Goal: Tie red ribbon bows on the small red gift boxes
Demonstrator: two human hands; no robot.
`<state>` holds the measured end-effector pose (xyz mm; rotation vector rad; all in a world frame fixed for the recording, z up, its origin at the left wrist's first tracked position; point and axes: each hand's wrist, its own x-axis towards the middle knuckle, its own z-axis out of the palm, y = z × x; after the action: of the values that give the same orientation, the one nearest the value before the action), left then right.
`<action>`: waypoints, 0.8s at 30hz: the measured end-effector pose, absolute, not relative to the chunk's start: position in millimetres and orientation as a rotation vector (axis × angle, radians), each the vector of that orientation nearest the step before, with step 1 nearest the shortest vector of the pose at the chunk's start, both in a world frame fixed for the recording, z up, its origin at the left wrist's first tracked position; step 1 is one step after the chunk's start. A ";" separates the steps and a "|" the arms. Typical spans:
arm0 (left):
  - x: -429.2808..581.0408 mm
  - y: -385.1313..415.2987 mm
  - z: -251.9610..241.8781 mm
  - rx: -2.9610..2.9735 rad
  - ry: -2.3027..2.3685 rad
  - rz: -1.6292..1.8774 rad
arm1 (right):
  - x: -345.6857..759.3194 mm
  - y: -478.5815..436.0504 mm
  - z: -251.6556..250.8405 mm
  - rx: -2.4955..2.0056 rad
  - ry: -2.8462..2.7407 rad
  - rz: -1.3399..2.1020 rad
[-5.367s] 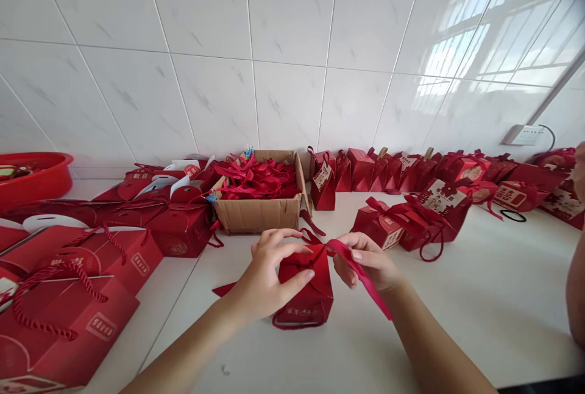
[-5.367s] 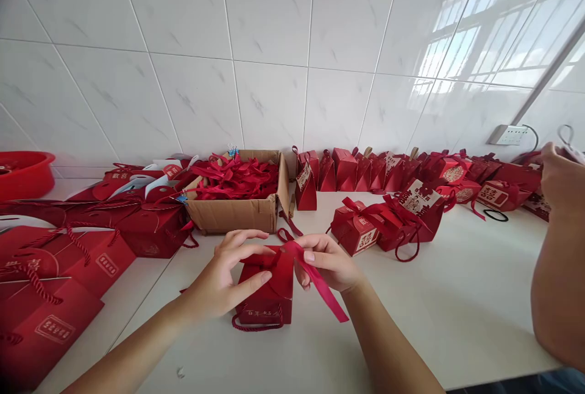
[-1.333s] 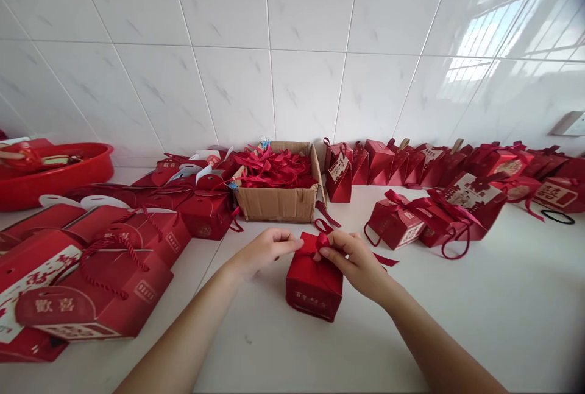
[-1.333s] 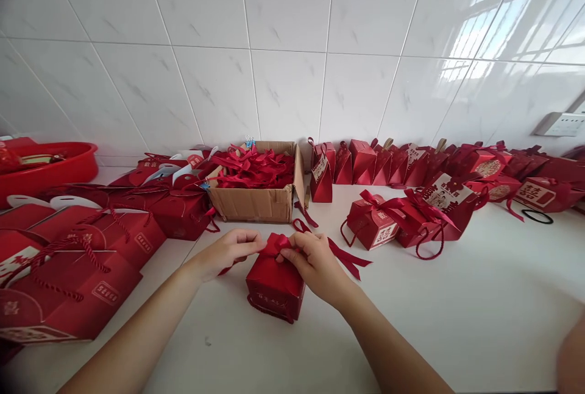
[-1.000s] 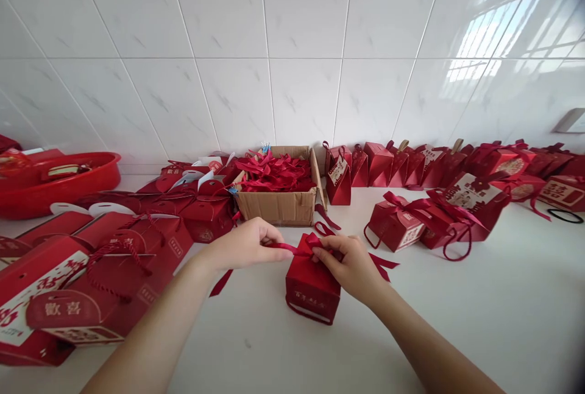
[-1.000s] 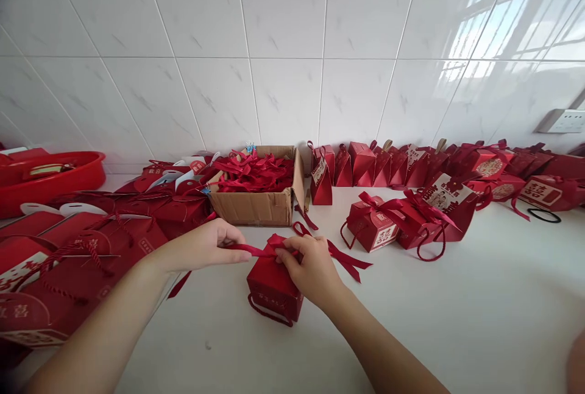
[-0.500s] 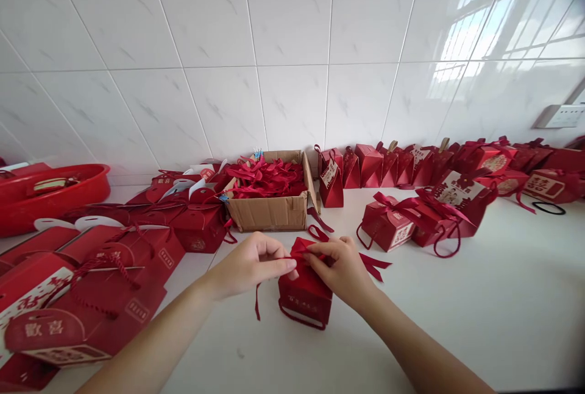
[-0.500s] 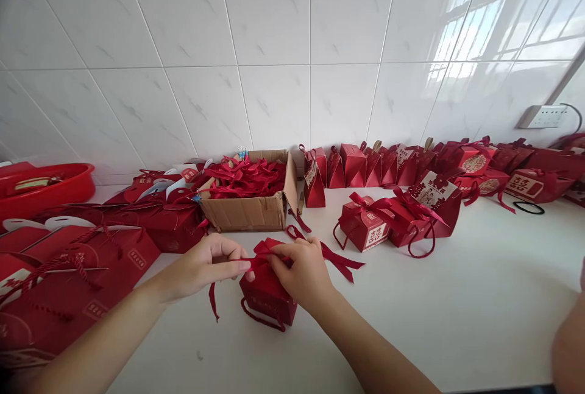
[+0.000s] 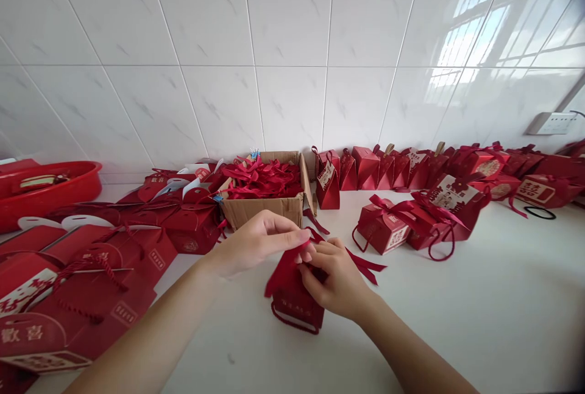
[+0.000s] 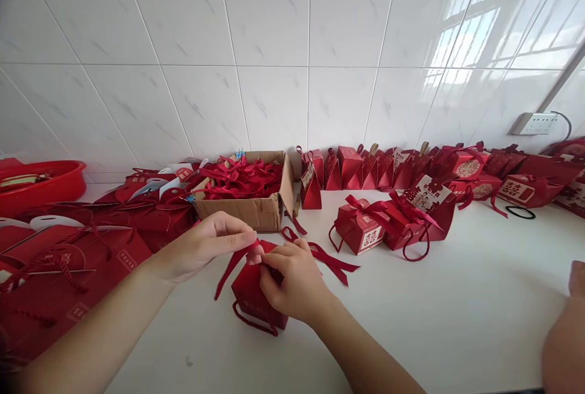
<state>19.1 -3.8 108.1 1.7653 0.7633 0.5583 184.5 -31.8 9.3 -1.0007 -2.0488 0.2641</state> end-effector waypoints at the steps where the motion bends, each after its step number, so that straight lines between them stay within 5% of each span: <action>1: 19.7 -3.9 108.3 1.774 0.763 0.570 | 184.5 -31.6 8.9 -1.006 -2.050 0.267; 24: 16.5 -25.7 89.1 1.766 0.888 0.817 | 177.6 -32.1 8.1 -1.106 -1.920 0.341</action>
<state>16.5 -25.7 89.1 1.7657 0.8883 0.8173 177.6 -32.1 8.1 -1.1061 -1.9198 0.3410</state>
